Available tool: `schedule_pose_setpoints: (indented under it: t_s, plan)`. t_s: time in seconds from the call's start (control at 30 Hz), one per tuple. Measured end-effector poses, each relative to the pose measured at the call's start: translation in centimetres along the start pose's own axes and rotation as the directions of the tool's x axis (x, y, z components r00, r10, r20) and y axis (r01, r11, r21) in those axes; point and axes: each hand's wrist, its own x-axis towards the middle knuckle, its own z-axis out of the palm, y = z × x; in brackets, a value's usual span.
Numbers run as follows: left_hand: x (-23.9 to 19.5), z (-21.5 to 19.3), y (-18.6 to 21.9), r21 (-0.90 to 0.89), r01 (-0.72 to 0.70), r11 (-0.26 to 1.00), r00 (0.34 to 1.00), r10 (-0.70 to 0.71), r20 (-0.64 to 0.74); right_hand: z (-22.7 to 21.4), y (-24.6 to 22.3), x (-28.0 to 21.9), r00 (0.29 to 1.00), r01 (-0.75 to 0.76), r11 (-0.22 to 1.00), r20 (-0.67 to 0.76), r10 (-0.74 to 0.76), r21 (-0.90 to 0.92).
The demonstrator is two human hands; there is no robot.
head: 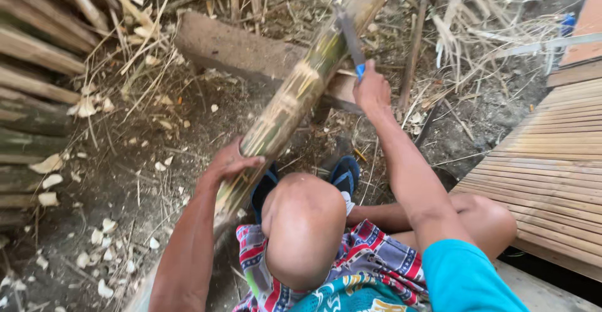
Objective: The person uses a machete to shave the outer layer of a bamboo pole, repeatedly striking and scraping the surface to remove the green skin. The person holds the bamboo steady with one hand while swinging the tool with the other.
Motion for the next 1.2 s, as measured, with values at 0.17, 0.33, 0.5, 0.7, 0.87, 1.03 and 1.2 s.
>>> schedule_pose_setpoints:
  t_s: [0.17, 0.33, 0.5, 0.7, 0.87, 1.03, 1.2]
  plan:
    - [-1.0, -0.4, 0.3, -0.034, 0.039, 0.999, 0.998, -0.037, 0.055, 1.7, 0.3, -2.3, 0.948, 0.292, 0.948, -0.093, -0.305, -0.127]
    - [-5.8, 1.3, 7.6, 0.429, 0.191, 0.883, 0.963, -0.084, -0.255, 1.2, -3.7, -4.6, 0.970, 0.234, 0.960, 0.098, -0.220, -0.154]
    - [-6.5, 1.2, 8.3, 0.394, 0.193, 0.899, 0.955, -0.080, -0.286, 4.0, -5.6, -8.8, 0.844, 0.453, 0.876, 0.393, -0.363, -0.163]
    - [-5.9, 1.4, 6.9, 0.407, 0.156, 0.900, 0.944, -0.016, -0.328, 3.8, -1.3, -4.7, 0.905, 0.423, 0.824, 0.224, -0.362, -0.378]
    - [-5.4, 0.7, 6.9, 0.365, 0.136, 0.921, 0.957, -0.026, -0.290, -1.3, -2.0, -1.0, 0.984, 0.174, 0.974, 0.055, -0.168, -0.145]
    - [-3.6, -0.3, 4.6, 0.349, 0.203, 0.915, 0.974, -0.152, -0.170, 7.5, -3.3, -9.2, 0.811, 0.545, 0.807, 0.387, -0.439, -0.226]
    - [-3.5, -0.1, 4.4, 0.327, 0.203, 0.923, 0.966, -0.134, -0.221, 1.2, -1.9, -3.0, 0.848, 0.501, 0.860, -0.143, -0.510, -0.099]
